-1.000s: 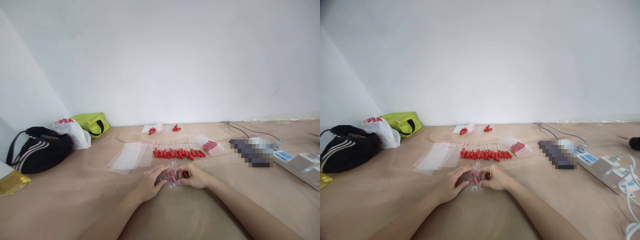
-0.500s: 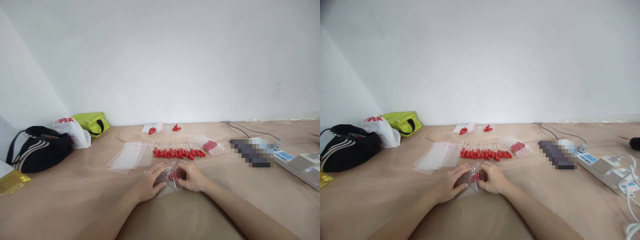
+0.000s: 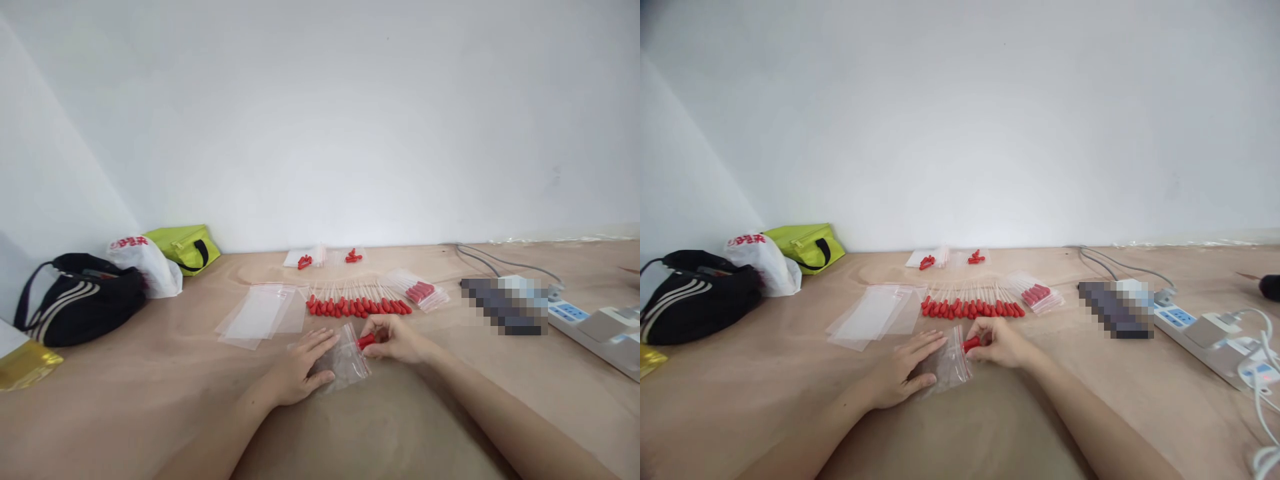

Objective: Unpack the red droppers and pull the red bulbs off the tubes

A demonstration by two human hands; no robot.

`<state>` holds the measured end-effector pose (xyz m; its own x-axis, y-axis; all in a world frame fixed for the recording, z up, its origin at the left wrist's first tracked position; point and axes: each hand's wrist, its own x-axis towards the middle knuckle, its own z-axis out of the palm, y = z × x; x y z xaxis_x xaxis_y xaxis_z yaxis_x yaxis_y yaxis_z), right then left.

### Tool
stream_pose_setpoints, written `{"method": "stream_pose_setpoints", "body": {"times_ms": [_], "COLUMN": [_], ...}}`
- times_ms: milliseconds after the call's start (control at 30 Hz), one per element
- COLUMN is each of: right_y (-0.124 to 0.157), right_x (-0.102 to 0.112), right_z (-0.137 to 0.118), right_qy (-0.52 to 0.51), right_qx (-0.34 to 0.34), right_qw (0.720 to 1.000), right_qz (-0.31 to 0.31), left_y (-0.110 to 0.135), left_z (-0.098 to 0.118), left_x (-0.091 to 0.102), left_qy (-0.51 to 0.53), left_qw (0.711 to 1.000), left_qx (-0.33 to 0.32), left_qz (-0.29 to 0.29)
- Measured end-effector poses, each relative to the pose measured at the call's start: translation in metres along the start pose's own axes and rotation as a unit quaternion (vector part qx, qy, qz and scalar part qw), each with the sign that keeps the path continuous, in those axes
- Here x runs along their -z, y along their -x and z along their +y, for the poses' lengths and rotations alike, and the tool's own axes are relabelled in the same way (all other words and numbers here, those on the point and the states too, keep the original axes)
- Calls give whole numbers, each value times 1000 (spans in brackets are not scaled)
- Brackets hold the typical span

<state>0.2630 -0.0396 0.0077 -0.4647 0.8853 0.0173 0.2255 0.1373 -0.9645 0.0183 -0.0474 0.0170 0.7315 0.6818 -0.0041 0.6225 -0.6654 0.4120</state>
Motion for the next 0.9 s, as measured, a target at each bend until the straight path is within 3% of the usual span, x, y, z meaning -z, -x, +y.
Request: {"method": "stream_pose_setpoints", "body": {"times_ms": [100,233,333,433,533,667,800,900], "right_y": [3,6,2,-6,-13,-14,-13,-12], "right_x": [31,74,88,78,56,32,26,35], "right_z": [-3,0,8,20,31,38,36,36], "right_qy": [-71,-93,-135,-79,102,342,422,428], "right_qx": [-10,-12,30,70,123,183,174,148], "right_qw": [997,980,930,896,887,854,834,823], "right_qz": [6,173,341,432,432,348,312,342], "left_y": [0,1,1,-2,-5,-5,-3,-1], "left_z": [4,10,8,0,-7,-6,0,-6], "left_x": [6,8,4,-3,-5,-2,1,2], "left_qy": [-48,-82,-58,-13,-3,2,7,44], "left_qw": [997,992,997,992,971,968,979,972], "left_qx": [6,18,26,83,152,195,153,141], "left_qz": [-62,-98,-41,99,186,156,137,181]}}
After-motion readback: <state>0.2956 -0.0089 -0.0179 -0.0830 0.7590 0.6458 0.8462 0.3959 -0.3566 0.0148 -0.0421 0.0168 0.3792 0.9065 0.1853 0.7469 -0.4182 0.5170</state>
